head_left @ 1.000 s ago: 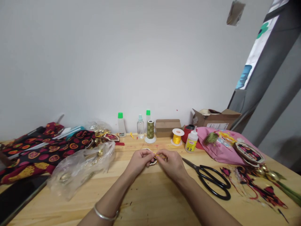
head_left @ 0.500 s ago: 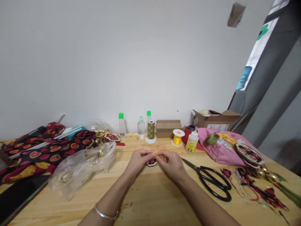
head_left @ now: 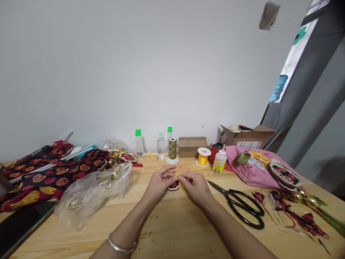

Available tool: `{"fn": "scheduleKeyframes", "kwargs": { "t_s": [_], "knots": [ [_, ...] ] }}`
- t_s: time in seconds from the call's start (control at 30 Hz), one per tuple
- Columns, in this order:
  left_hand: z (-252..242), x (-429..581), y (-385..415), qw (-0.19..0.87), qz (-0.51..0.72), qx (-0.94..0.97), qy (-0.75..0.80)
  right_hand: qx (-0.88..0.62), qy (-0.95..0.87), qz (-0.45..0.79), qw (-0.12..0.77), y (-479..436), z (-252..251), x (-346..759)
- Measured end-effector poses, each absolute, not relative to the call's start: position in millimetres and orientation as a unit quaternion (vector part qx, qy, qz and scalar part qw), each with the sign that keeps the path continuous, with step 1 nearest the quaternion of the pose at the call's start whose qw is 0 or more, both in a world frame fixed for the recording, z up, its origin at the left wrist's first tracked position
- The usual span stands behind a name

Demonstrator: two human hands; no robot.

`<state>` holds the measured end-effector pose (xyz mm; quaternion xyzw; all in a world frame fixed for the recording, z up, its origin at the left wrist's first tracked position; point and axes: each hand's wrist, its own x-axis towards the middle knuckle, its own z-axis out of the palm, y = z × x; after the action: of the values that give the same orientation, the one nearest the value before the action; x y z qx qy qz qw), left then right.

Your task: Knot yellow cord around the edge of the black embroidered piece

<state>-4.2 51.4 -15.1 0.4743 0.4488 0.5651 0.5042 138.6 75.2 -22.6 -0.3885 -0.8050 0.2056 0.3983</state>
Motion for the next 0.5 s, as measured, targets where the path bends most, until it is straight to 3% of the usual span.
{"fn": "scheduleKeyframes", "kwargs": {
  "t_s": [0.5],
  "knots": [
    [-18.6,-0.4,51.9,0.478,0.53,0.538,0.448,-0.4,-0.687,0.363,0.486,81.8,-24.1,131.8]
  ]
}}
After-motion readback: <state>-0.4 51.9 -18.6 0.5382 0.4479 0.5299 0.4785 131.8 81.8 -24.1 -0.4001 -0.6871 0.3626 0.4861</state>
